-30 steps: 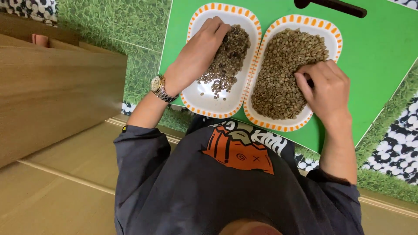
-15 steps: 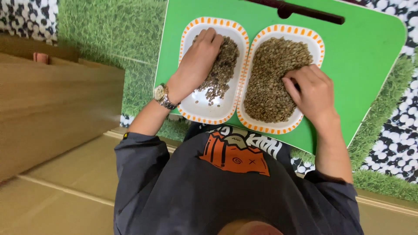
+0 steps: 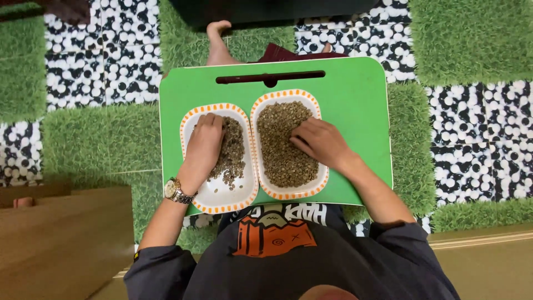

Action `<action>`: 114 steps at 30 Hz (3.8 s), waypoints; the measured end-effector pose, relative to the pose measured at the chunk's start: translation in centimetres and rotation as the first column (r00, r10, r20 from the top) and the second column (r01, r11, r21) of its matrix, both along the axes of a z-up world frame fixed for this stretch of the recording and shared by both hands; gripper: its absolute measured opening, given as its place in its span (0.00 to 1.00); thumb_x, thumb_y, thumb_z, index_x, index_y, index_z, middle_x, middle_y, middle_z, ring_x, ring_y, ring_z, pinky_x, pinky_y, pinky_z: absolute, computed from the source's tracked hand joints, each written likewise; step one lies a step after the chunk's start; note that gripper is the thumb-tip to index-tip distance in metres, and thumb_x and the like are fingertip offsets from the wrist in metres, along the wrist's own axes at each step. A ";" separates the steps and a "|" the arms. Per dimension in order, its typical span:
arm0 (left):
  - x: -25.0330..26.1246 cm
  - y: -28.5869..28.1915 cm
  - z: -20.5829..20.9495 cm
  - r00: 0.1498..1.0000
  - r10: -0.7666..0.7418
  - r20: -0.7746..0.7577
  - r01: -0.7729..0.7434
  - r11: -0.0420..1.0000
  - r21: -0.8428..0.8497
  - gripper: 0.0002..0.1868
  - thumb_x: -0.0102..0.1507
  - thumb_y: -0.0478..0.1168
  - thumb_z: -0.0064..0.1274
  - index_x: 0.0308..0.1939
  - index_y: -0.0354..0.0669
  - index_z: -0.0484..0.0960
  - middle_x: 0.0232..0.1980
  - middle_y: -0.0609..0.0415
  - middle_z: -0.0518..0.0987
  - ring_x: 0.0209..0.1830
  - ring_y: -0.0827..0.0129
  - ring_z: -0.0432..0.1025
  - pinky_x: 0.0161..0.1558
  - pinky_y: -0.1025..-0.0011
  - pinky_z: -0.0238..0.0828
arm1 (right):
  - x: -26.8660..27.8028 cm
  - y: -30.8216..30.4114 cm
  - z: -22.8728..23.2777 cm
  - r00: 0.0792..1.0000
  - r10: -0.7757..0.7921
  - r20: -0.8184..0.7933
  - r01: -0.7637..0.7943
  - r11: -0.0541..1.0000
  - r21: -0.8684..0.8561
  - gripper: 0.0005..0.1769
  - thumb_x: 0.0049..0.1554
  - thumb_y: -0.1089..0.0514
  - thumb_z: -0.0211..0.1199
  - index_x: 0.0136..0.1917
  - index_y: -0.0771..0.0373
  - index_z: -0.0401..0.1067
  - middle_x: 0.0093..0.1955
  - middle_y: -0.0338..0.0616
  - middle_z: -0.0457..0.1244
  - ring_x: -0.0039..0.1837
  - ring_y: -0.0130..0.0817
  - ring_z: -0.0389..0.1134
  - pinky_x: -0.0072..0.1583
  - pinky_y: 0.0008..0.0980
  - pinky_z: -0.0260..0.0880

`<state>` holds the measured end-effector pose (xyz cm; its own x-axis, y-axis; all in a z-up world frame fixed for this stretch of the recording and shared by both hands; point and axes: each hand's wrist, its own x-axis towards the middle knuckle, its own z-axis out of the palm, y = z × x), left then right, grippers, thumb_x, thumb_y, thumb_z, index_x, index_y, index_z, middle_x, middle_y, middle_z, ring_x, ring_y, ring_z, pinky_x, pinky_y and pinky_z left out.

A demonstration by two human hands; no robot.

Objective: The person sorts green coffee beans by hand, picking them from one bowl and placing them into another, shifting the beans in both bowls as needed.

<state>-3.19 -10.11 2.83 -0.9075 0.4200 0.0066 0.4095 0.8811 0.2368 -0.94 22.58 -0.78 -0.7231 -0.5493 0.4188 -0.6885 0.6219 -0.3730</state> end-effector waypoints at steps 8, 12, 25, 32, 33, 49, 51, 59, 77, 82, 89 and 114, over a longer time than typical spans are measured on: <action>0.5 1.1 0.9 0.997 -0.006 -0.071 -0.001 0.996 -0.089 0.08 0.60 0.26 0.60 0.42 0.32 0.78 0.40 0.46 0.74 0.42 0.58 0.74 0.42 0.68 0.77 | 0.2 -0.3 1.6 1.000 0.003 0.004 -0.003 1.000 0.027 0.06 0.61 0.56 0.67 0.46 0.60 0.76 0.38 0.43 0.66 0.44 0.41 0.69 0.46 0.36 0.72; 0.7 1.7 1.5 0.994 -0.031 -0.105 0.014 0.987 -0.160 0.09 0.59 0.23 0.60 0.41 0.32 0.78 0.39 0.46 0.75 0.40 0.61 0.74 0.42 0.72 0.77 | 0.3 -0.5 2.8 1.000 0.004 0.011 -0.004 0.999 0.034 0.06 0.61 0.57 0.66 0.46 0.61 0.76 0.37 0.44 0.65 0.44 0.42 0.68 0.46 0.37 0.72; 1.9 1.5 4.6 0.999 -0.014 -0.048 0.015 1.000 0.007 0.17 0.56 0.16 0.55 0.47 0.27 0.79 0.40 0.44 0.76 0.43 0.57 0.75 0.41 0.68 0.78 | 0.3 -0.7 3.4 1.000 0.025 -0.004 -0.025 1.000 -0.008 0.06 0.62 0.58 0.66 0.45 0.61 0.75 0.36 0.45 0.64 0.43 0.42 0.68 0.46 0.36 0.71; 3.7 2.2 -0.6 0.986 -0.154 -0.057 0.164 0.959 0.231 0.23 0.56 0.22 0.57 0.56 0.34 0.78 0.47 0.42 0.77 0.51 0.53 0.75 0.50 0.68 0.77 | 0.3 -0.5 2.4 1.000 0.014 0.021 -0.015 1.000 0.010 0.07 0.62 0.55 0.66 0.46 0.61 0.75 0.36 0.43 0.64 0.43 0.42 0.68 0.46 0.36 0.71; 3.7 2.4 -2.5 0.965 -0.237 -0.110 0.258 0.931 0.257 0.28 0.54 0.24 0.60 0.59 0.34 0.77 0.49 0.39 0.76 0.55 0.48 0.74 0.54 0.63 0.76 | 0.2 -0.4 2.1 1.000 0.005 0.017 -0.005 1.000 0.020 0.07 0.63 0.55 0.66 0.46 0.60 0.75 0.37 0.43 0.64 0.44 0.41 0.68 0.46 0.36 0.71; 8.2 6.6 0.7 0.948 -0.285 -0.145 0.319 0.866 0.385 0.14 0.67 0.30 0.50 0.57 0.30 0.79 0.55 0.37 0.76 0.60 0.50 0.73 0.58 0.62 0.73 | 0.2 -0.2 1.4 1.000 -0.002 -0.012 0.002 1.000 -0.008 0.06 0.62 0.56 0.66 0.45 0.59 0.74 0.36 0.42 0.63 0.43 0.41 0.68 0.45 0.36 0.72; 7.9 4.7 0.2 0.974 -0.101 -0.205 0.185 0.875 0.447 0.12 0.68 0.35 0.52 0.54 0.33 0.80 0.53 0.41 0.78 0.59 0.52 0.74 0.58 0.64 0.72 | 0.4 -0.7 2.6 1.000 0.006 -0.014 -0.007 1.000 -0.008 0.05 0.62 0.57 0.65 0.45 0.60 0.74 0.36 0.43 0.63 0.43 0.42 0.68 0.46 0.36 0.72; 9.2 1.7 4.2 0.942 0.306 0.137 -0.326 0.932 0.157 0.32 0.69 0.41 0.50 0.71 0.22 0.61 0.76 0.25 0.57 0.77 0.38 0.54 0.73 0.51 0.55 | 0.0 -4.1 3.8 0.991 0.122 -0.048 -0.115 0.984 0.133 0.12 0.64 0.54 0.62 0.56 0.64 0.73 0.48 0.49 0.65 0.53 0.46 0.68 0.56 0.40 0.69; 10.1 0.2 3.2 0.919 0.332 0.214 -0.370 0.913 0.172 0.32 0.70 0.43 0.47 0.72 0.25 0.60 0.76 0.29 0.57 0.78 0.44 0.54 0.73 0.53 0.55 | -5.5 -14.7 -2.1 0.935 0.339 0.104 -0.348 0.817 0.459 0.32 0.58 0.65 0.66 0.71 0.78 0.59 0.63 0.63 0.61 0.66 0.50 0.65 0.68 0.36 0.67; 9.4 0.4 1.6 0.908 0.299 0.292 -0.371 0.900 0.231 0.35 0.69 0.44 0.48 0.74 0.26 0.56 0.77 0.27 0.53 0.79 0.42 0.50 0.75 0.51 0.50 | -5.7 -14.5 0.6 0.905 0.363 0.221 -0.423 0.814 0.397 0.23 0.59 0.71 0.57 0.67 0.79 0.62 0.58 0.62 0.62 0.61 0.49 0.67 0.64 0.36 0.70; 8.8 -1.3 -0.3 0.932 0.158 0.326 -0.320 0.779 0.539 0.38 0.67 0.34 0.51 0.75 0.22 0.47 0.76 0.19 0.52 0.77 0.31 0.51 0.76 0.47 0.48 | -5.7 -16.0 7.9 0.600 0.212 0.772 -0.443 0.891 0.100 0.20 0.68 0.65 0.38 0.69 0.74 0.61 0.65 0.68 0.60 0.60 0.58 0.64 0.63 0.48 0.68; 6.6 -3.5 -2.4 0.869 -0.094 0.485 -0.438 0.309 0.844 0.32 0.68 0.29 0.44 0.75 0.36 0.53 0.71 0.32 0.66 0.71 0.47 0.64 0.69 0.50 0.63 | -8.7 -13.7 1.5 0.468 0.533 0.705 -0.349 0.844 -0.407 0.21 0.60 0.73 0.49 0.65 0.69 0.69 0.50 0.58 0.69 0.56 0.53 0.73 0.57 0.51 0.74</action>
<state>3.38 -13.56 0.41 -0.9743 0.2089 -0.0841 -0.0840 0.0092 0.9964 -9.69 8.89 0.74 -0.4869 -0.8724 -0.0427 -0.2362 0.1786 -0.9551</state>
